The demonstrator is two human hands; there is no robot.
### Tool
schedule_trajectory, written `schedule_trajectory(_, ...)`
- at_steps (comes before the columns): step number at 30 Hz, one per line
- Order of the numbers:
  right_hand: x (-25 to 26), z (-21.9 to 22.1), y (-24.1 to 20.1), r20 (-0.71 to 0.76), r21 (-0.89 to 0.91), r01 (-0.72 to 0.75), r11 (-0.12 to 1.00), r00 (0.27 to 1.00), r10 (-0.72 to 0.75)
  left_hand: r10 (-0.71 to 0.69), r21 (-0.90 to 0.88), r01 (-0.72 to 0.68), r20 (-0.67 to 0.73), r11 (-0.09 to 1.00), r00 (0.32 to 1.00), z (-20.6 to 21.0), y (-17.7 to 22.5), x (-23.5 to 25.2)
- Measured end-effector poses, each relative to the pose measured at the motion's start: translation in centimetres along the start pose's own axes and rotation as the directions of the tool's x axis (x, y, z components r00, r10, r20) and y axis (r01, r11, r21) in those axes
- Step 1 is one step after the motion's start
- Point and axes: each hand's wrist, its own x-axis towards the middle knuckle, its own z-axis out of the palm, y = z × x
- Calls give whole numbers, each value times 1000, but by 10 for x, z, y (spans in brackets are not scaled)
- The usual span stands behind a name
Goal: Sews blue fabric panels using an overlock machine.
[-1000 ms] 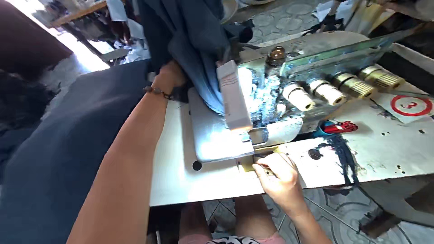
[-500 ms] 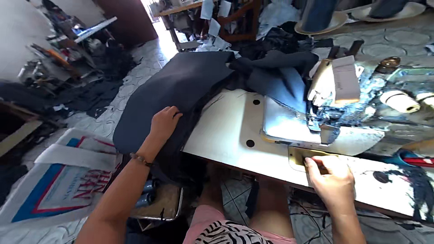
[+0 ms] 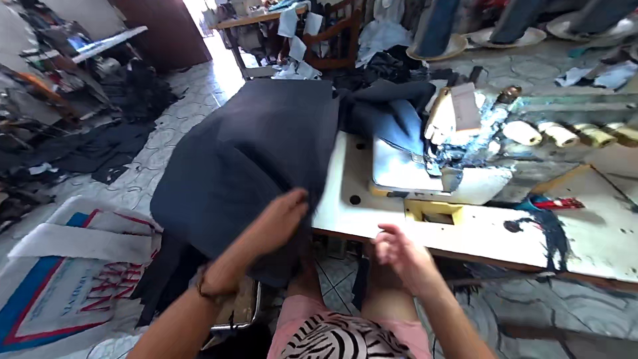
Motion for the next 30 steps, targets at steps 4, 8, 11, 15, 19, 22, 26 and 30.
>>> schedule_trajectory(4,4,26,3,65,407,-268,873,962,265,126,-264,14,509,964,851,103,9,-52)
schedule_trajectory(8,3,16,11,-224,209,-222,952,937,267,324,-169,-282,620,945,715,128,11,-61)
schedule_trajectory(11,-15,7,26,-196,23,-114,993,974,116,473,116,-502,209,857,856,115,21,-2)
schedule_trajectory(15,-40,5,27,-154,-40,18,999,988,-24,584,138,-595,113,792,804,107,24,79)
schedule_trajectory(19,-57,-13,30,-105,-78,103,992,988,-111,639,-91,-642,270,761,720,117,31,116)
schedule_trajectory(22,-69,-27,41,-93,-90,102,991,989,-110,650,-258,-598,234,759,723,125,31,120)
schedule_trajectory(26,-72,-41,47,-45,-53,53,997,997,-55,606,-284,-546,201,788,770,123,27,109)
schedule_trajectory(30,-52,-48,26,95,-136,91,986,992,-78,581,-234,-538,191,810,791,122,31,100)
